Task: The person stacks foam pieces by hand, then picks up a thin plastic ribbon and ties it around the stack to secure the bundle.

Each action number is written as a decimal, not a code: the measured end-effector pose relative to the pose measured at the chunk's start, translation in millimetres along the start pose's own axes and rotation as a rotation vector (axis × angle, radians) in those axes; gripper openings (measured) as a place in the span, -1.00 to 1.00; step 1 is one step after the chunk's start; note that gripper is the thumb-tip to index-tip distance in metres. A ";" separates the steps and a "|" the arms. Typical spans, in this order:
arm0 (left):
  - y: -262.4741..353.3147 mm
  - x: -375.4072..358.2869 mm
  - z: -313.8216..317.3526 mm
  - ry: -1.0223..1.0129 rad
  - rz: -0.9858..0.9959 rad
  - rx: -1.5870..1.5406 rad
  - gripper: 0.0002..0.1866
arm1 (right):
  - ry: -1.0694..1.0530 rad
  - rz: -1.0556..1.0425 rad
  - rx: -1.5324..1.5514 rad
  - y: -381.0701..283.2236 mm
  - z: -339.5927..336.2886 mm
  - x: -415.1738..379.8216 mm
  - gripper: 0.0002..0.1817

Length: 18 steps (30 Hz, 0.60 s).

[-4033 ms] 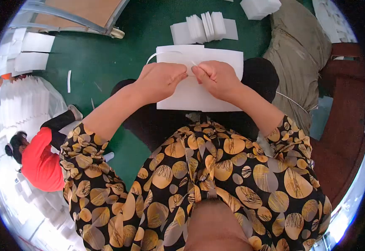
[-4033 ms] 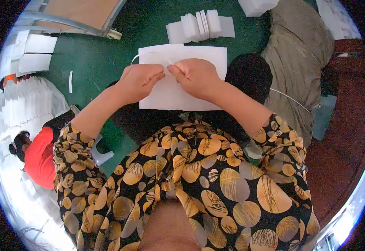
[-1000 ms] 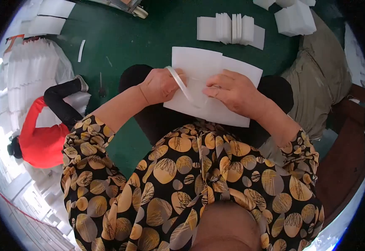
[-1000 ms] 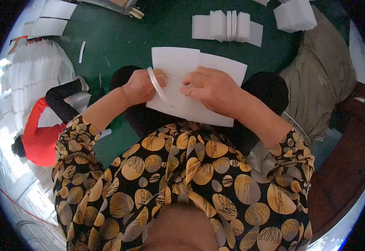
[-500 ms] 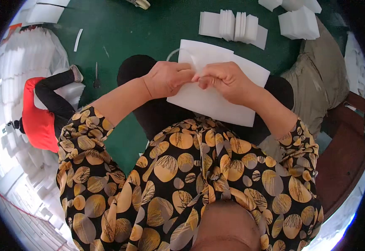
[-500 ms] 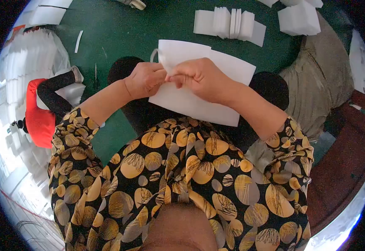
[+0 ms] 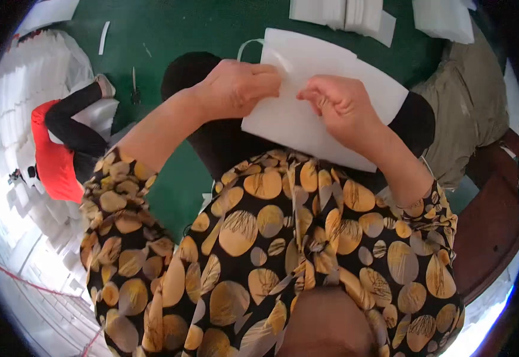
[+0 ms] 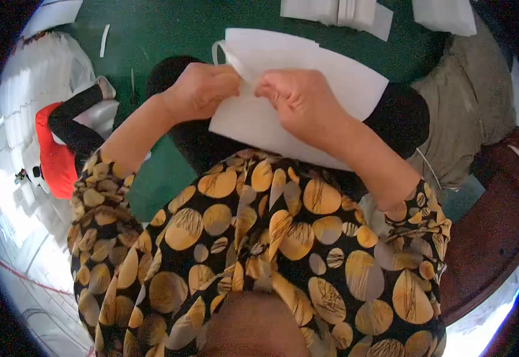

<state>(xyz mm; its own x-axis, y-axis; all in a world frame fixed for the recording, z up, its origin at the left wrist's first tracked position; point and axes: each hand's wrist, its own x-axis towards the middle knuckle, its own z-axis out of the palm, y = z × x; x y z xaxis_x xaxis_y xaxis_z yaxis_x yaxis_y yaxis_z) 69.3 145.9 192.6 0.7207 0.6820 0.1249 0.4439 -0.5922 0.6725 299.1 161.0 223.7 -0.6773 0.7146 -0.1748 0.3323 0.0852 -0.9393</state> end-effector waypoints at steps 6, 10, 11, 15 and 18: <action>-8.5 -1.9 2.7 0.050 -0.043 0.013 -0.88 | 0.005 0.106 0.254 5.4 -6.0 2.1 -0.90; -17.6 -3.5 4.3 0.049 -0.040 0.009 -0.90 | 0.195 -0.222 -0.108 11.4 -14.9 1.8 -0.90; -21.5 -3.3 6.1 0.049 -0.039 0.024 -0.90 | 0.197 -0.224 -0.109 14.6 -18.9 2.5 -0.90; -29.9 -3.9 6.2 0.051 -0.040 0.016 -0.90 | 0.176 -0.465 -0.678 17.2 -24.9 7.7 -0.73; -19.8 2.5 14.3 0.114 -0.010 0.071 -0.88 | 0.020 -0.483 -0.667 25.5 -27.6 0.2 -0.76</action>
